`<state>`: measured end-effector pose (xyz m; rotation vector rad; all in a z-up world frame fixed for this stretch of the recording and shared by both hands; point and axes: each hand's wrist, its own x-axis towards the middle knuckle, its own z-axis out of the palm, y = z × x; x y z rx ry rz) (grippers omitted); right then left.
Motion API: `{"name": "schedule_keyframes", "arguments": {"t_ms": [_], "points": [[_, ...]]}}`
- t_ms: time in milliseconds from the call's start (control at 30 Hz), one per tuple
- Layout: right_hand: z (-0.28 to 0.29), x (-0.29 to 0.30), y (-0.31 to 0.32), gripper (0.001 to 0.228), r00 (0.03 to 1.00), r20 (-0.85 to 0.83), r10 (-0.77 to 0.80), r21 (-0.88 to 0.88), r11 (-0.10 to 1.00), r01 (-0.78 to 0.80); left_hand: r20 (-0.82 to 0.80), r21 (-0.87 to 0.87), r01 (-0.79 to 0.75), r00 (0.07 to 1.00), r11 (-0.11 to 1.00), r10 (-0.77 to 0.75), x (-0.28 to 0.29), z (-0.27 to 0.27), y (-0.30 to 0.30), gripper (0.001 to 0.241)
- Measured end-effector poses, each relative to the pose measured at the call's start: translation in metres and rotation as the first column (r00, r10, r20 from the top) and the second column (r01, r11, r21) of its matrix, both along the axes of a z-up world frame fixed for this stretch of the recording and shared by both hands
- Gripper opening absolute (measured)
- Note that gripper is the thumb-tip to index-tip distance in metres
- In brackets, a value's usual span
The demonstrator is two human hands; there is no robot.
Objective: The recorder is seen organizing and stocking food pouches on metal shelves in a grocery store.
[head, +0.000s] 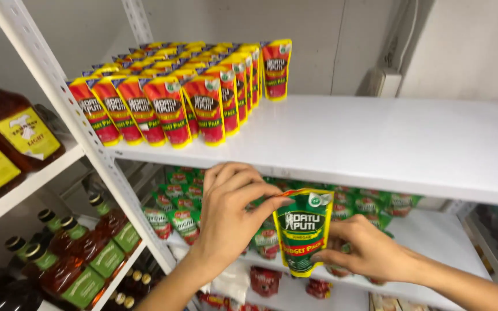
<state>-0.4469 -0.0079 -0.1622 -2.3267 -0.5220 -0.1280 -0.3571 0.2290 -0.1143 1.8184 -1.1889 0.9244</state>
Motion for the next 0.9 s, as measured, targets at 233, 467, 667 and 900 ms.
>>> {"name": "schedule_keyframes", "arguments": {"t_ms": [233, 467, 667, 900], "points": [[0.080, 0.058, -0.027, 0.029, 0.963, -0.020, -0.267, -0.140, 0.955, 0.262, 0.200, 0.110, 0.011, 0.979, 0.994, -0.033, 0.085, 0.077, -0.042, 0.023], [0.099, 0.145, -0.068, 0.026, 0.958, -0.118, -0.260, 0.004, 0.965, 0.263, 0.224, 0.267, -0.001, 0.973, 0.964, -0.061, 0.160, 0.128, -0.087, 0.020], [0.102, 0.226, -0.102, 0.025, 0.938, -0.062, -0.341, -0.043, 0.940, 0.338, 0.349, 0.285, -0.168, 0.935, 0.944, 0.061, 0.223, 0.134, -0.133, 0.007], [0.105, 0.286, -0.124, 0.024, 0.918, -0.096, -0.385, -0.093, 0.922, 0.377, 0.595, 0.294, -0.555, 0.744, 0.778, 0.305, 0.272, 0.125, -0.173, 0.014]]}}
